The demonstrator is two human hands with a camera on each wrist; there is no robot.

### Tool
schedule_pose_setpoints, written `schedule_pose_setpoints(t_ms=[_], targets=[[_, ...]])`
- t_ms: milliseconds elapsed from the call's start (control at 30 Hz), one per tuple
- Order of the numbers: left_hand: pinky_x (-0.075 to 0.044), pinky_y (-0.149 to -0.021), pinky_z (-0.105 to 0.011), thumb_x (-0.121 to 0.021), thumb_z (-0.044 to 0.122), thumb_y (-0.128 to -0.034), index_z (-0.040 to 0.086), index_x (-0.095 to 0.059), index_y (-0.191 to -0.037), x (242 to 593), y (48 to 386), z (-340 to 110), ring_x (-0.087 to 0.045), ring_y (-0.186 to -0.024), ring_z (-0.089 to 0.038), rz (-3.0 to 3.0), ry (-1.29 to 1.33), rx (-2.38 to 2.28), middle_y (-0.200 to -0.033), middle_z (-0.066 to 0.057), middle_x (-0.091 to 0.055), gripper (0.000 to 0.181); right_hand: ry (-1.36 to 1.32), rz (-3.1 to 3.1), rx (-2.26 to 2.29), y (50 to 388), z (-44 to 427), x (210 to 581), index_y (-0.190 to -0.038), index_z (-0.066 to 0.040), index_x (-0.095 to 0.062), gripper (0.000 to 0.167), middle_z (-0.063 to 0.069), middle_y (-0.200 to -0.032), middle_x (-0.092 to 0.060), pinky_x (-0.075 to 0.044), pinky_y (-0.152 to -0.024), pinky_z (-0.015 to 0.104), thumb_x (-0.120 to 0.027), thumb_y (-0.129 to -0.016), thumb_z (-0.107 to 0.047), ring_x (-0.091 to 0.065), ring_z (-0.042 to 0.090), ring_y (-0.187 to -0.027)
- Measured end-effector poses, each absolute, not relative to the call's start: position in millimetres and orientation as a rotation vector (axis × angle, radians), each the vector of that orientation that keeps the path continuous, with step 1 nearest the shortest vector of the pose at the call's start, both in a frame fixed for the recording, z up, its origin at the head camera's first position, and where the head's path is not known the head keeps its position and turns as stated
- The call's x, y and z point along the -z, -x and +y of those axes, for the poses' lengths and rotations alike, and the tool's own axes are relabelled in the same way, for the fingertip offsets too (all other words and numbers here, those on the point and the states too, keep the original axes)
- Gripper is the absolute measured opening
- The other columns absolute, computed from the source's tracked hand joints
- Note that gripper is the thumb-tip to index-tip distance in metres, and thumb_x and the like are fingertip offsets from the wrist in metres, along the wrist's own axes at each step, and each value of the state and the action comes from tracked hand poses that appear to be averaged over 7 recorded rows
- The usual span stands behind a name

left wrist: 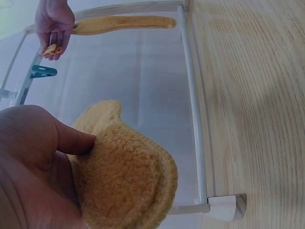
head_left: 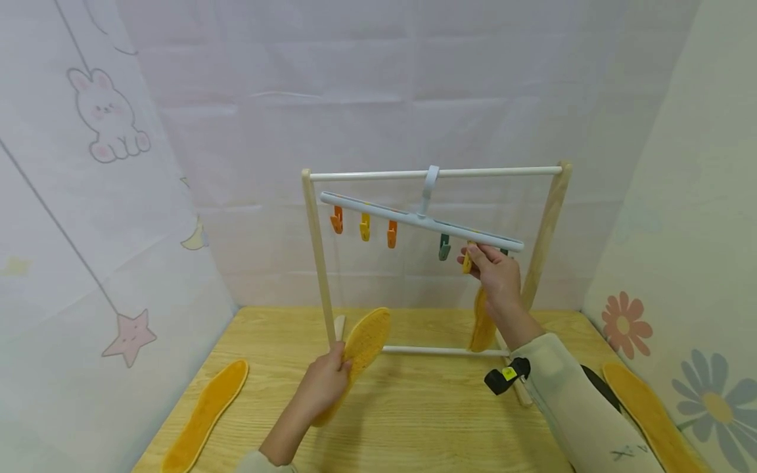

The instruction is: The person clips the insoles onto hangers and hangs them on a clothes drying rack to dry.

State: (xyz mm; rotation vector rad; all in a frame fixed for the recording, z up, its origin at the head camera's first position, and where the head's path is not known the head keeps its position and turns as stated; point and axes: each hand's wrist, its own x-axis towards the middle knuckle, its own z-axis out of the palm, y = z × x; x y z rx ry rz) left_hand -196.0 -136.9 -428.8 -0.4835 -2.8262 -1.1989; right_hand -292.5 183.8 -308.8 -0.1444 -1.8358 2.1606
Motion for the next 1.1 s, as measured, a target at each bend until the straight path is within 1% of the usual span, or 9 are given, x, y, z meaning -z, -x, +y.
schedule_pose_setpoints(t_ms=[133,267,500,767,1100], targets=[[-0.039,-0.049,-0.026,-0.051,0.009,-0.1044,0.005,-0.051,-0.104,428.3,197.3,-132.1,-0.044,-0.057,-0.013,-2.818,0.495,1.191,-0.071,-0.001,-0.049,0.004,0.14,-1.841,-2.163,292.0,183.8,309.6,-0.133,0.002,-0.063,0.046,-0.004,-0.098,-0.075,-0.056,-0.081,0.02,-0.067,-0.097,-0.026,-0.074,0.01,-0.088],[-0.039,-0.05,-0.026,-0.052,0.008,-0.104,0.005,-0.05,-0.101,428.6,198.0,-128.4,-0.044,-0.058,-0.013,-2.822,0.523,1.164,-0.072,-0.001,-0.048,0.005,0.136,-1.849,-2.162,291.6,183.7,310.7,-0.133,0.002,-0.064,0.046,-0.004,-0.097,-0.075,-0.056,-0.08,0.019,-0.068,-0.097,-0.026,-0.074,0.011,-0.088],[-0.041,-0.052,-0.029,-0.053,0.008,-0.1036,0.004,-0.051,-0.106,426.2,198.8,-121.5,-0.048,-0.061,-0.016,-2.821,0.525,1.117,-0.075,-0.002,-0.052,0.005,0.144,-1.849,-2.153,291.3,184.7,311.2,-0.133,0.002,-0.064,0.046,-0.007,-0.093,-0.075,-0.056,-0.079,0.019,-0.067,-0.097,-0.026,-0.074,0.01,-0.087],[-0.041,-0.052,-0.031,-0.054,0.01,-0.1032,0.005,-0.052,-0.108,423.2,202.0,-111.6,-0.049,-0.06,-0.015,-2.802,0.541,1.077,-0.075,-0.002,-0.056,0.007,0.165,-1.86,-2.157,291.3,184.6,310.4,-0.133,0.0,-0.064,0.047,-0.001,-0.104,-0.075,-0.056,-0.082,0.019,-0.068,-0.096,-0.028,-0.074,0.012,-0.091],[-0.041,-0.052,-0.03,-0.054,0.011,-0.1037,0.007,-0.051,-0.105,414.5,206.1,-101.1,-0.049,-0.06,-0.014,-2.783,0.582,1.059,-0.074,0.0,-0.054,0.005,0.157,-1.842,-2.178,290.5,184.1,309.0,-0.133,0.0,-0.064,0.047,-0.007,-0.095,-0.075,-0.056,-0.082,0.02,-0.068,-0.096,-0.028,-0.074,0.012,-0.091]])
